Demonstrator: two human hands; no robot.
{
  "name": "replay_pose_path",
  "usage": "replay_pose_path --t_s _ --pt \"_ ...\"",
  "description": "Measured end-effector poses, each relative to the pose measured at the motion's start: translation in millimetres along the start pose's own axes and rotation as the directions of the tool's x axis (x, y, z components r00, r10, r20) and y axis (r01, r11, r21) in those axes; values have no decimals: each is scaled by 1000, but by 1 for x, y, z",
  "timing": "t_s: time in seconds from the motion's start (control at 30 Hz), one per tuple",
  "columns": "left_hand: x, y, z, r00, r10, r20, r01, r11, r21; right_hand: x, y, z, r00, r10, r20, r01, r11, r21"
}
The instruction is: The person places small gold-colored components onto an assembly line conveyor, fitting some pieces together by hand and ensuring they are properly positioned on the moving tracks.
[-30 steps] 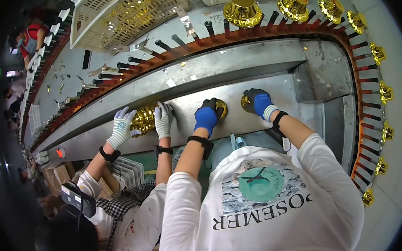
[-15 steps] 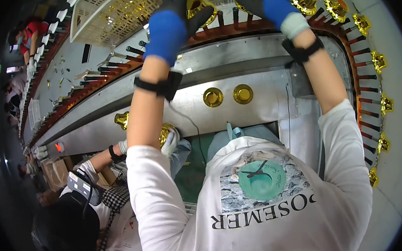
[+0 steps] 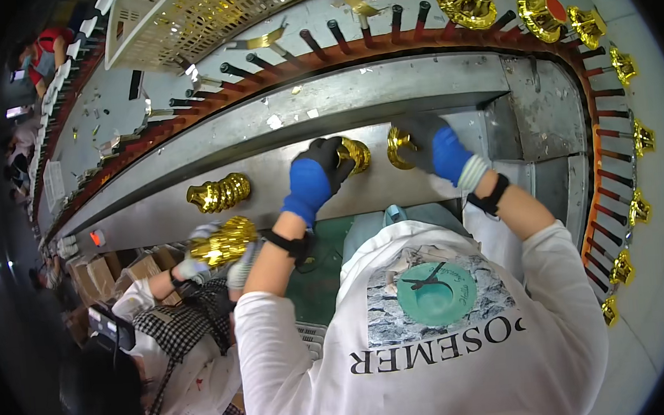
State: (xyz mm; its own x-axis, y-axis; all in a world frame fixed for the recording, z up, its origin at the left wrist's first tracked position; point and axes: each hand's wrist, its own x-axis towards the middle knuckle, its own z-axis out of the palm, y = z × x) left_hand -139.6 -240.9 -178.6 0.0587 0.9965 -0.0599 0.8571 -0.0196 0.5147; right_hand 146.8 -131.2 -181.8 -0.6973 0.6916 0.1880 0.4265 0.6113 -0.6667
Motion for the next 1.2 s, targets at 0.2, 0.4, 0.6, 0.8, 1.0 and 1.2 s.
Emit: replay_pose_path --t_s 0.2,0.4,0.6,0.8,1.0,1.2 --pt "27 -20 100 951 -208 228 147 955 258 -28 50 87 964 191 183 -137 952 -273" --pt "22 -31 127 943 -291 159 256 944 207 -34 74 108 959 158 234 -52 913 -404" --pt "31 15 37 999 42 -9 -40 986 159 -16 31 -7 982 -129 -139 67 922 -381" --pt "175 105 -138 719 453 -527 -406 889 210 118 5 -192 791 -326 -517 -63 798 -599" --pt "201 86 -132 913 335 -232 -263 919 294 137 23 -155 925 -220 -310 84 913 -399" --pt "66 55 -87 822 328 -466 -367 930 7 34 -33 -106 954 -55 -295 31 996 -85"
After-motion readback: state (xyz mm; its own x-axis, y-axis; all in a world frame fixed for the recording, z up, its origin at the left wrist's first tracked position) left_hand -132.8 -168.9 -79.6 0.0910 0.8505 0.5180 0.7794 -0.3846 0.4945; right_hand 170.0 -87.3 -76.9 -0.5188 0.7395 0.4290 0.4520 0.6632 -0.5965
